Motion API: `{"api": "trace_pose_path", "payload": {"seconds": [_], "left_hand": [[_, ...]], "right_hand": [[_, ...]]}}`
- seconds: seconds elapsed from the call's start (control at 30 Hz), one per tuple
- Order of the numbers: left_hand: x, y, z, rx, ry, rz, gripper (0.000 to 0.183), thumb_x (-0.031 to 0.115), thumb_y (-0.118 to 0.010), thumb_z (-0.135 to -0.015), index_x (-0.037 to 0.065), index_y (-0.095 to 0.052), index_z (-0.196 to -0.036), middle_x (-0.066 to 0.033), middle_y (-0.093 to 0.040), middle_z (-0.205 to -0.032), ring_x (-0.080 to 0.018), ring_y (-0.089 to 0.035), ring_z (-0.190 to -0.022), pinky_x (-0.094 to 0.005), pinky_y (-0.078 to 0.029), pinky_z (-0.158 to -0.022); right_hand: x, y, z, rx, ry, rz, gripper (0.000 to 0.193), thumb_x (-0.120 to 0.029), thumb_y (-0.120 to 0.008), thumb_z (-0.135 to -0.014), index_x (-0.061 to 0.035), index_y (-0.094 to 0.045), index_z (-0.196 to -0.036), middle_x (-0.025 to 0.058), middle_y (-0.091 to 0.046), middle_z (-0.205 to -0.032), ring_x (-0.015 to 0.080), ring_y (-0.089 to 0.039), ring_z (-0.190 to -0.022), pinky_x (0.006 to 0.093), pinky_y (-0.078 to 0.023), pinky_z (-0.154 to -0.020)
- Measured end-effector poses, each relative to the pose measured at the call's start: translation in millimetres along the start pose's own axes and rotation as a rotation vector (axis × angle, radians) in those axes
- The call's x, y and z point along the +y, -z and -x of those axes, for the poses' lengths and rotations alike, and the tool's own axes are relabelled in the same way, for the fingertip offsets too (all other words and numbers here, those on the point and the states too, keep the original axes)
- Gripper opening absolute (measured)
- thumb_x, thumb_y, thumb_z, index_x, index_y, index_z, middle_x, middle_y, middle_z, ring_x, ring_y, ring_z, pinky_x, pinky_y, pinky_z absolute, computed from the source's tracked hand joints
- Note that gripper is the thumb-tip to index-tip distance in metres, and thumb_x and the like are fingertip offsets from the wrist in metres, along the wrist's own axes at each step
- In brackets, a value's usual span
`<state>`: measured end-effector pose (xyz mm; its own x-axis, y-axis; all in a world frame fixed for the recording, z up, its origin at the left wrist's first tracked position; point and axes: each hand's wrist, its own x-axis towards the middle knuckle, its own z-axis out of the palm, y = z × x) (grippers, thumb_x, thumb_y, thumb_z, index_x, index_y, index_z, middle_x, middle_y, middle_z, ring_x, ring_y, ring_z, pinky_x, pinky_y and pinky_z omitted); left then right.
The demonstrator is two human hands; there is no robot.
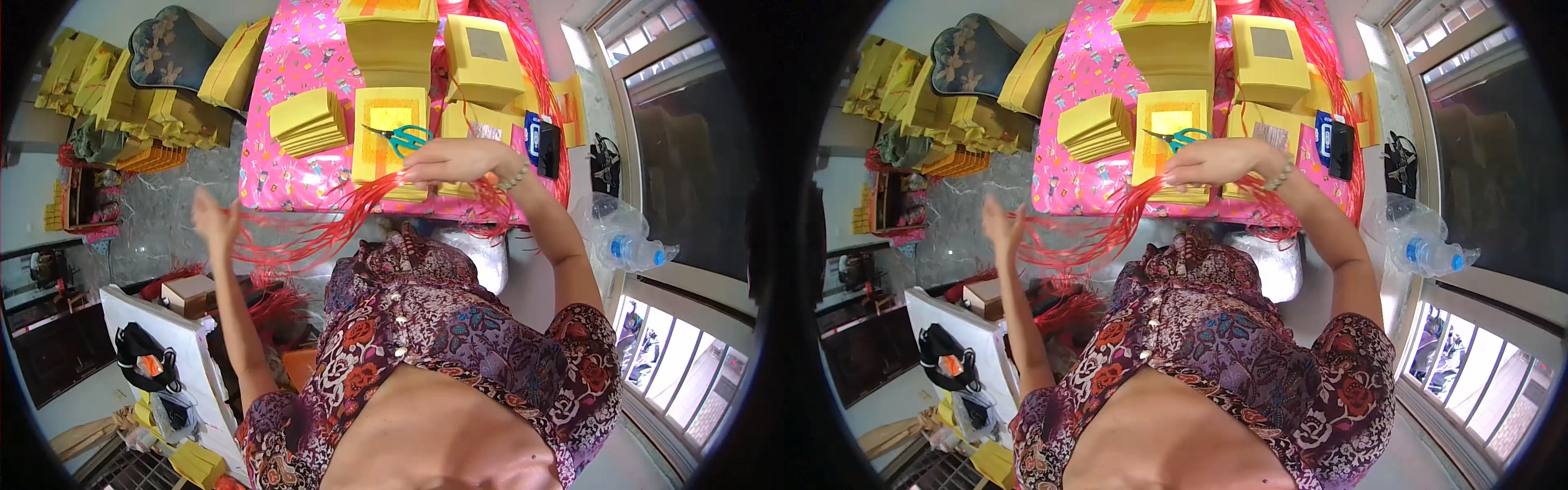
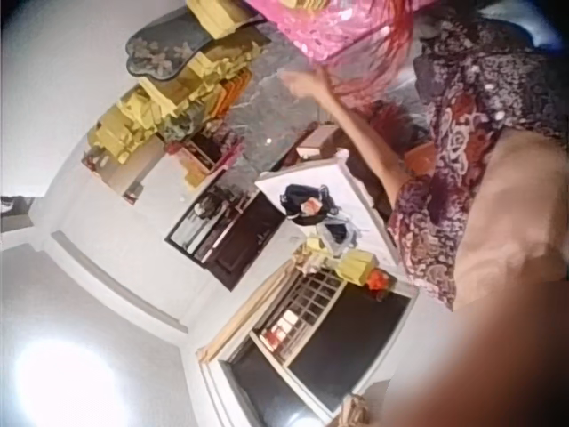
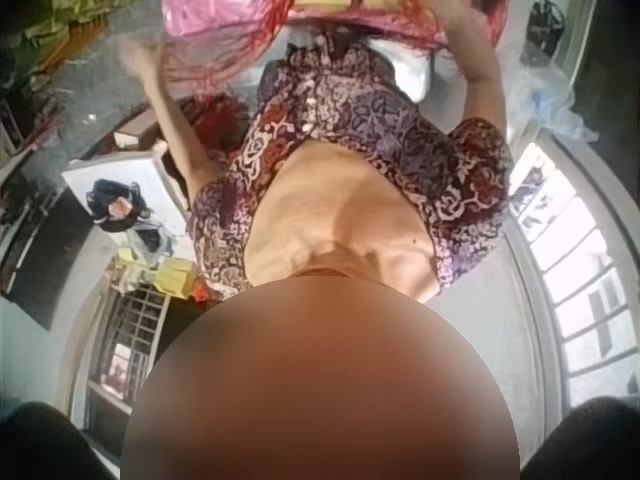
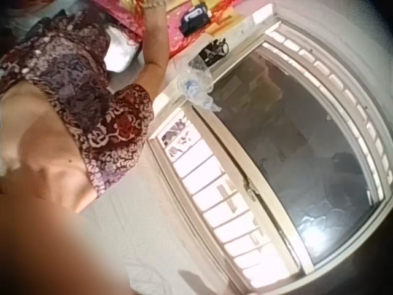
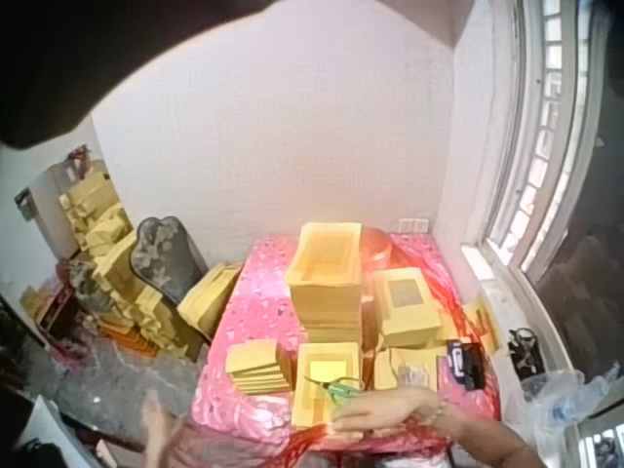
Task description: The recorder is using scissors to cut red paper strips and is arranging them with stacks of yellow Joss paper boxes.
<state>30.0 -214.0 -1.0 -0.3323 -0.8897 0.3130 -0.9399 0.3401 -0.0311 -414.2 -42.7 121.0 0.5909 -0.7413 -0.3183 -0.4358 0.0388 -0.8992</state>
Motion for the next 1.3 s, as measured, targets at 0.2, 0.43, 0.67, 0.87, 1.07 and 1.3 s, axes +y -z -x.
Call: {"api": "trace_pose_path", "payload": {"seconds": [0.2, 0.43, 0.67, 0.87, 1.07, 1.3], "left_hand": [[209.2, 123.0, -10.3, -0.401, -0.688, 1.12, 0.061, 0.015, -0.061, -0.083, 0.003, -0.032, -0.136, -0.0235, -0.054, -0.119, -0.0336, -0.053, -0.111, -0.0393, -0.041, -0.091], [190.2, 100.3, 0.2, -0.475, -0.729, 0.744, 0.029, 0.0, -0.051, -0.079, 0.004, -0.049, -0.108, -0.0213, -0.059, -0.072, -0.0393, -0.058, -0.062, -0.0466, -0.044, -0.054], [59.7, 48.6, -17.6, -0.256, -0.473, 0.425, 0.02, -0.003, -0.049, -0.077, 0.006, -0.051, -0.095, -0.0184, -0.057, -0.066, -0.0372, -0.059, -0.062, -0.0467, -0.044, -0.054], [-23.8, 41.2, -37.0, -0.037, -0.242, 0.331, 0.015, 0.0, -0.047, -0.082, 0.008, -0.05, -0.094, -0.0182, -0.057, -0.068, -0.0389, -0.058, -0.064, -0.0465, -0.043, -0.053], [-31.2, 37.1, -43.7, -0.324, -0.29, 0.06, 0.029, 0.014, -0.055, -0.084, 0.005, -0.049, -0.111, -0.0143, -0.055, -0.111, -0.0335, -0.05, -0.106, -0.0446, -0.038, -0.085], [181.8, 95.9, -32.4, -0.277, -0.76, 0.738, 0.077, 0.026, -0.069, -0.076, 0.002, -0.028, -0.137, -0.0214, -0.045, -0.127, -0.0368, -0.043, -0.115, -0.0453, -0.035, -0.095]], "right_hand": [[-3.3, -14.5, -49.4, 0.051, 0.236, 0.187, 0.035, -0.032, -0.038, -0.096, -0.0027, -0.054, -0.085, 0.0076, -0.049, -0.07, 0.0187, -0.048, -0.069, 0.0316, -0.041, -0.069], [-3.3, -14.8, -29.2, -0.12, 0.072, 0.151, 0.044, -0.04, -0.038, -0.096, 0.0007, -0.055, -0.091, 0.0125, -0.055, -0.076, 0.0243, -0.051, -0.073, 0.0356, -0.041, -0.073], [53.7, -6.7, 22.1, 0.122, -0.083, 0.268, 0.033, -0.034, -0.039, -0.096, -0.0013, -0.046, -0.099, 0.0187, -0.056, -0.085, 0.0349, -0.056, -0.082, 0.0408, -0.042, -0.072], [38.2, -3.3, 32.0, 0.245, -0.267, 0.398, 0.029, -0.03, -0.04, -0.095, -0.0023, -0.049, -0.095, 0.0198, -0.056, -0.079, 0.0376, -0.055, -0.077, 0.0452, -0.042, -0.07], [17.7, -6.6, 20.0, 0.319, -0.319, 0.536, 0.027, -0.028, -0.041, -0.094, -0.0027, -0.049, -0.094, 0.0194, -0.058, -0.078, 0.0375, -0.058, -0.078, 0.0479, -0.041, -0.066], [7.9, -28.6, -36.9, 0.33, -0.102, 0.633, 0.025, -0.027, -0.045, -0.092, -0.0023, -0.048, -0.091, 0.0212, -0.057, -0.072, 0.0389, -0.058, -0.07, 0.0487, -0.042, -0.061]]}}
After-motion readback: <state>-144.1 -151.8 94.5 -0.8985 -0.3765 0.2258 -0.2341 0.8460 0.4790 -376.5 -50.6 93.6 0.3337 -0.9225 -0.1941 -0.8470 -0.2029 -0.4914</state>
